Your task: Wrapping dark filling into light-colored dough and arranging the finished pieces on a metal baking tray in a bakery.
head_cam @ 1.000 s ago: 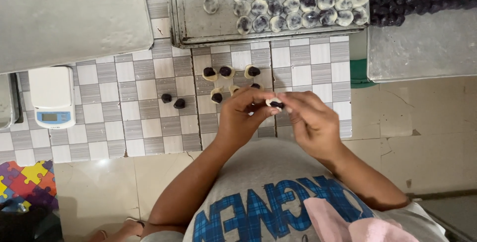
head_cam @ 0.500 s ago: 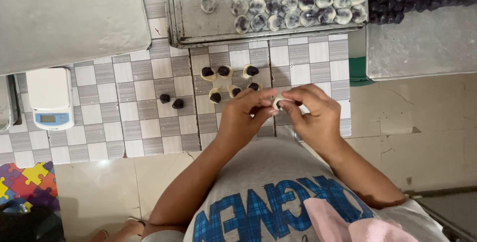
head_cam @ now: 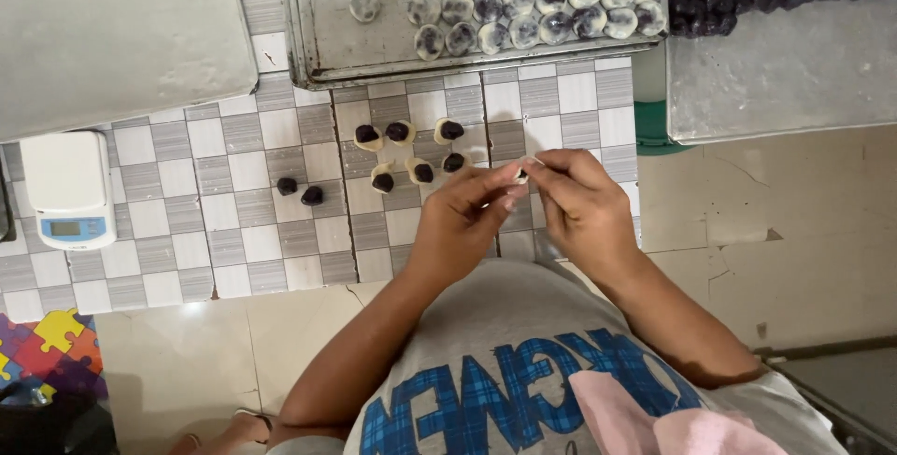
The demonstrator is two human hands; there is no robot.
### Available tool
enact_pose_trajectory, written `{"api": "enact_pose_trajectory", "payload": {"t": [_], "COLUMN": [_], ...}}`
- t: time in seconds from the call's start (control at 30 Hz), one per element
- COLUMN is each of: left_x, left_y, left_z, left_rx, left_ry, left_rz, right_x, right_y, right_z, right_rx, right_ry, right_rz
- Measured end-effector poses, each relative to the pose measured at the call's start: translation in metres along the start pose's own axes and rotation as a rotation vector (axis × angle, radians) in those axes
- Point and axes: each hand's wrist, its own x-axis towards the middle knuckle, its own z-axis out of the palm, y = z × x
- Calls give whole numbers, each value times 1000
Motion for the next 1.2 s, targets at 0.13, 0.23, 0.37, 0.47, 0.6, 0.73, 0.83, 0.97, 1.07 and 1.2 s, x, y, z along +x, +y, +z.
{"api": "enact_pose_trajectory", "payload": {"t": [0.13, 0.23, 0.37, 0.47, 0.6, 0.73, 0.83, 0.97, 1.07, 1.2], "left_x": [-9, -10, -9, -12, -16, -20, -20, -22, -27, -33], "left_y": [4, -1, -7, -8, -10, -14, 13, 46, 65, 93], "left_z": [13, 20, 21, 23, 25, 31, 42, 50, 48, 43], "left_rx": [44, 28, 195, 234, 289, 375, 493, 455, 405, 234], "left_ry": [10, 16, 73, 122, 151, 131, -62, -333, -441, -661], "left_rz": [-34, -93, -205, -240, -293, -305, -319, -282, -148, -2], "right_x": [0, -4, 12, 18, 9, 6, -5, -15, -11, 11], "right_y": [8, 37, 67, 73, 105, 119, 132, 143, 143, 108], "right_z": [-5, 1, 9, 12, 21, 20, 33, 47, 44, 21], "right_rx": [1, -83, -88, -7, -2, -85, -379, -445, -510, -393], "right_ry": [-113, -107, -215, -325, -407, -441, -503, -367, -409, -701], "right_rz": [-12, -62, -122, -93, -15, -47, -35, -264, -290, -233]}}
